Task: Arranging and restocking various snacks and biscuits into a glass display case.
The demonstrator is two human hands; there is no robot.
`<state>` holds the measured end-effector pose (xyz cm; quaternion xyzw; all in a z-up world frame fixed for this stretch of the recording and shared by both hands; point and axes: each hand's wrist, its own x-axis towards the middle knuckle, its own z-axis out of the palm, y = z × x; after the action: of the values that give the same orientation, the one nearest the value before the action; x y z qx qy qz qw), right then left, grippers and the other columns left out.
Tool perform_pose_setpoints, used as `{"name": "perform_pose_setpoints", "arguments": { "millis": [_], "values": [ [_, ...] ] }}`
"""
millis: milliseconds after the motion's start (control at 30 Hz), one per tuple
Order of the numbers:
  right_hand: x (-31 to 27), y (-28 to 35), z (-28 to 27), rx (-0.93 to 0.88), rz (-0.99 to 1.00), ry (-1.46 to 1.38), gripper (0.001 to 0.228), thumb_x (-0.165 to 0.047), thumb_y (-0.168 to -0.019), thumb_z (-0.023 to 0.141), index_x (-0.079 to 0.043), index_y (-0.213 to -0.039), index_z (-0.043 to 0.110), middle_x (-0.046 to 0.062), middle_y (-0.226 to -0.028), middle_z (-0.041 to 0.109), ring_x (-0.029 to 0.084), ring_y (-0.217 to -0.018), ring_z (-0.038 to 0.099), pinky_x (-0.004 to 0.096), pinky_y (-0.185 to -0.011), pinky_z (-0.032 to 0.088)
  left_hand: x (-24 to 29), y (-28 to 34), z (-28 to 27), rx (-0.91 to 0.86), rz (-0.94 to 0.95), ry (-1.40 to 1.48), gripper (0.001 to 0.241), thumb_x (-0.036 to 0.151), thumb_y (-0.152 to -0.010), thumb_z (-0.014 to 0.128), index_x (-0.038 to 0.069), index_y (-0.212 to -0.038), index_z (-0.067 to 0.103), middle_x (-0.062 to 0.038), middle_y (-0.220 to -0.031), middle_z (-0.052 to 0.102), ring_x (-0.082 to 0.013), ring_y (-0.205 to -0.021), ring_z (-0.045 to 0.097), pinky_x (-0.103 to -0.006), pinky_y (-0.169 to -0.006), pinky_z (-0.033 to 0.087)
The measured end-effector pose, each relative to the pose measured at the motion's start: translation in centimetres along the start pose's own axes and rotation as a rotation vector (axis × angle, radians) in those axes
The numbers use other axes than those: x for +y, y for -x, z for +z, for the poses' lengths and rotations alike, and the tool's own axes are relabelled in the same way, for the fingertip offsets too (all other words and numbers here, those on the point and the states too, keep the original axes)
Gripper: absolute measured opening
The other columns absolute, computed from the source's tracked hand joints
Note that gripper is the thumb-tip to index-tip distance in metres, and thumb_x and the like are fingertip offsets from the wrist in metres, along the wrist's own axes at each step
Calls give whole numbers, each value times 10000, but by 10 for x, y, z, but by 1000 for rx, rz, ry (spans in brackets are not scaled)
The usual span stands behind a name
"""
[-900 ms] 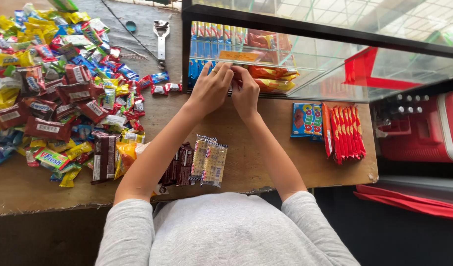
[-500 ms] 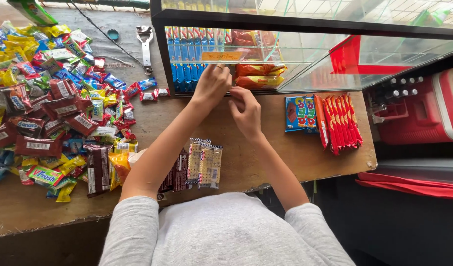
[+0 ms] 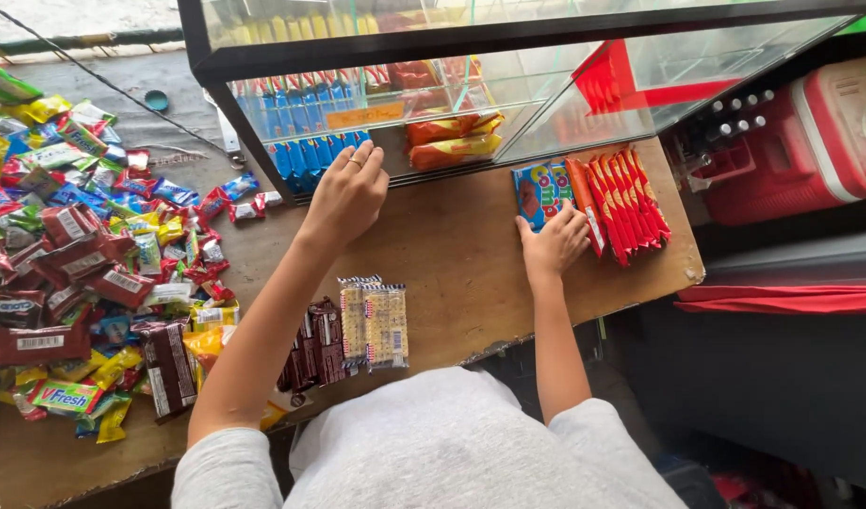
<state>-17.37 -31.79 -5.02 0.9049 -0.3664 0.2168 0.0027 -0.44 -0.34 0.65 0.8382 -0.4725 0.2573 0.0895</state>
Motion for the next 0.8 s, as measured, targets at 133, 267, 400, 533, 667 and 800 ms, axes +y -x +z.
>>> {"name": "perform_pose_setpoints", "arguments": {
  "millis": [133,267,400,533,667,800],
  "values": [
    [7,7,19,-30,-10,-97,812,-433,-667,914,-26,-1289,587,139,-1164,671,337,-1091,617,544,-919,429,0,3,2,-7,-33,42,165,35,-847,656,-31,-967,748,-200,-1298,678,-311,-1287,625,-416,-1090,480],
    [-11,27,-10,-144,-74,-390,412,-250,-891,845,-73,-1227,684,125,-1162,693,359,-977,681,457,-829,535,2,4,0,-18,-56,68,193,22,-849,653,-28,-1015,737,-225,-1310,670,-335,-1289,618,-433,-1102,473],
    [-66,37,-79,-198,-215,-859,287,-82,-864,866,-35,-1108,722,97,-969,703,212,-781,731,319,-661,583,-1,4,-9,34,-80,114,403,-36,-822,634,-53,-1219,705,-243,-1317,660,-346,-1264,626,-413,-1100,475],
    [-118,32,-83,-123,-228,-1036,378,-69,-823,872,-1,-1122,652,82,-937,694,141,-751,711,270,-618,583,0,9,3,52,-133,157,452,-71,-847,620,-61,-1295,682,-248,-1314,651,-349,-1242,633,-412,-1076,483],
    [-152,21,-56,-16,-419,-989,274,-73,-845,879,-6,-1002,665,91,-863,684,167,-675,701,291,-596,563,2,7,0,57,-135,132,359,-22,-867,619,-84,-1217,672,-257,-1319,649,-352,-1241,644,-414,-1100,494],
    [-190,10,-39,81,-618,-940,194,-57,-881,832,-18,-944,653,143,-960,700,237,-683,695,319,-596,568,4,7,-4,85,-145,160,368,-5,-841,608,-100,-1191,673,-257,-1298,652,-362,-1225,650,-421,-1095,494]
  ]
}}
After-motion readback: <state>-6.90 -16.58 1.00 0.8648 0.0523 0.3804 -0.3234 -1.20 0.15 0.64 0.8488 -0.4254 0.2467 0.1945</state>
